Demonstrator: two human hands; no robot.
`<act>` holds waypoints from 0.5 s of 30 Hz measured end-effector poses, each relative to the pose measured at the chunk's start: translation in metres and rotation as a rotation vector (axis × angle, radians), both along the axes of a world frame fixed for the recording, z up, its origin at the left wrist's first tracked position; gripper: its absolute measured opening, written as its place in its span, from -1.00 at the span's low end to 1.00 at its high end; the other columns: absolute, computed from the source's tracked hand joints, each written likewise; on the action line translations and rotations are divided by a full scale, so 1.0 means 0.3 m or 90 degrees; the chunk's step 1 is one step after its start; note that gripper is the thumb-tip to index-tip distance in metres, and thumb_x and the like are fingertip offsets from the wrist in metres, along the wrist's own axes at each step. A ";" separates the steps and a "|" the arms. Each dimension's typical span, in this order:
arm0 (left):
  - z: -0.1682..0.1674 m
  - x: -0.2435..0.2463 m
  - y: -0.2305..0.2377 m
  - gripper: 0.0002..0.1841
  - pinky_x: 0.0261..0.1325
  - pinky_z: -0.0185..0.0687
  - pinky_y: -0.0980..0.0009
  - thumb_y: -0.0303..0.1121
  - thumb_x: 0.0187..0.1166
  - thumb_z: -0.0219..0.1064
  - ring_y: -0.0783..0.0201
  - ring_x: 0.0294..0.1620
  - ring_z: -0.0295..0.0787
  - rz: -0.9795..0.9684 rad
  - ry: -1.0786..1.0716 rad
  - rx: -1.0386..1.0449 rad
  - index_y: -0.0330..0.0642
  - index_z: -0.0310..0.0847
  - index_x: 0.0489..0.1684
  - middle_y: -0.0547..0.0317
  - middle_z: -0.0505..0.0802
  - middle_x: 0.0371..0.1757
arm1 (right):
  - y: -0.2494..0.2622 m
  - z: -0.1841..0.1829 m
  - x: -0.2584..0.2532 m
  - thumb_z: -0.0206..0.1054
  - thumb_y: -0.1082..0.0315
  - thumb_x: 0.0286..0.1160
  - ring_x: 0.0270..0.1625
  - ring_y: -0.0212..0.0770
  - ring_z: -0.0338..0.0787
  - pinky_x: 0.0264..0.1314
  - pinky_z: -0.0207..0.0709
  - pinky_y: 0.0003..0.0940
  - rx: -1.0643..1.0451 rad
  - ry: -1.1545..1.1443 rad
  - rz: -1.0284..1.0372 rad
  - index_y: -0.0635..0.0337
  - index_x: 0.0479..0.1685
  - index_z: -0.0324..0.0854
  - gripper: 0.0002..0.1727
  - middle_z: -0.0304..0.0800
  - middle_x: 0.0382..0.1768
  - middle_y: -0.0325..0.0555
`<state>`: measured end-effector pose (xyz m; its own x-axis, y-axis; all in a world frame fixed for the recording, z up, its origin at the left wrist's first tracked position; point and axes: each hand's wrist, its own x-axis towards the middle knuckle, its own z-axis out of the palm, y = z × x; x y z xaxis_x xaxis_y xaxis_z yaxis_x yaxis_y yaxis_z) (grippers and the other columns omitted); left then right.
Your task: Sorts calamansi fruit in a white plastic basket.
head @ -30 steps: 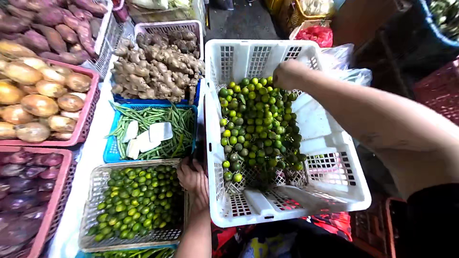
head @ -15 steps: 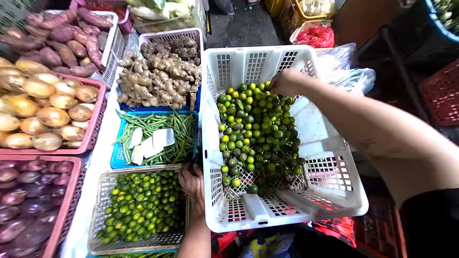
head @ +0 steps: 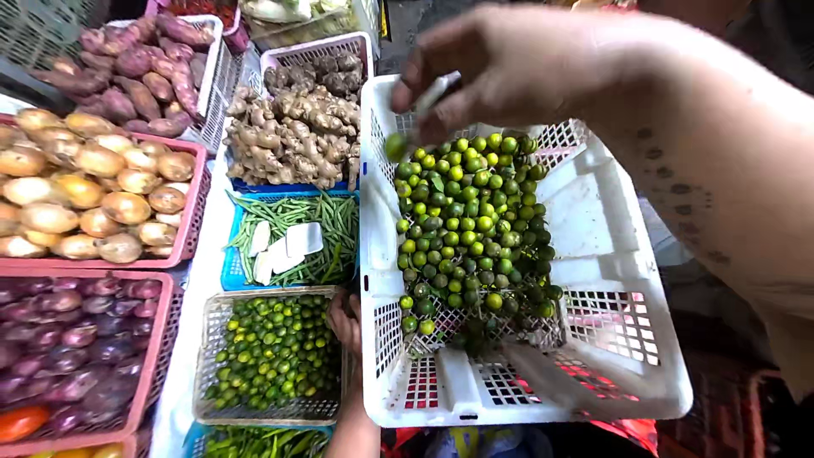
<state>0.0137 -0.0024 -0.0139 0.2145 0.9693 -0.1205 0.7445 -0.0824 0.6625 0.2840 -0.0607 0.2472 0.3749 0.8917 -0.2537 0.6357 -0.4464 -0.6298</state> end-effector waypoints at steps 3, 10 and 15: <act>-0.021 -0.010 -0.014 -0.61 0.50 0.47 0.21 -0.44 0.69 0.15 -0.19 0.29 0.72 -0.011 -0.050 0.136 -0.74 0.62 0.16 -0.57 0.77 0.18 | 0.129 -0.052 0.112 0.34 0.26 0.68 0.08 -0.31 0.84 0.25 0.70 -0.26 0.041 -0.118 0.118 0.06 0.12 0.76 -0.80 0.85 0.06 -0.19; -0.038 0.003 0.019 -0.58 0.66 0.35 0.13 -0.38 0.74 0.19 -0.25 0.54 0.56 0.034 0.048 0.014 -0.60 0.57 0.38 -0.50 0.69 0.41 | 0.259 -0.612 0.375 0.20 0.59 0.63 0.25 0.38 0.76 0.14 0.61 0.49 -0.270 -0.373 0.286 0.11 0.19 0.73 -0.68 0.77 0.20 0.20; -0.192 -0.051 0.024 -0.60 0.59 0.47 0.03 -0.33 0.72 0.26 -0.25 0.46 0.63 0.030 -0.051 0.107 -0.51 0.65 0.32 -0.40 0.73 0.36 | 0.193 -0.463 0.398 0.29 0.36 0.72 -0.07 -0.24 0.92 0.15 0.83 -0.27 -0.010 0.193 0.103 0.21 0.20 0.73 -0.77 0.88 -0.02 -0.10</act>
<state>-0.0016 0.0050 -0.0715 0.1706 0.9836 0.0593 0.6955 -0.1628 0.6998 0.4034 -0.0030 0.1083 0.1350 0.9283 -0.3463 0.4842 -0.3668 -0.7944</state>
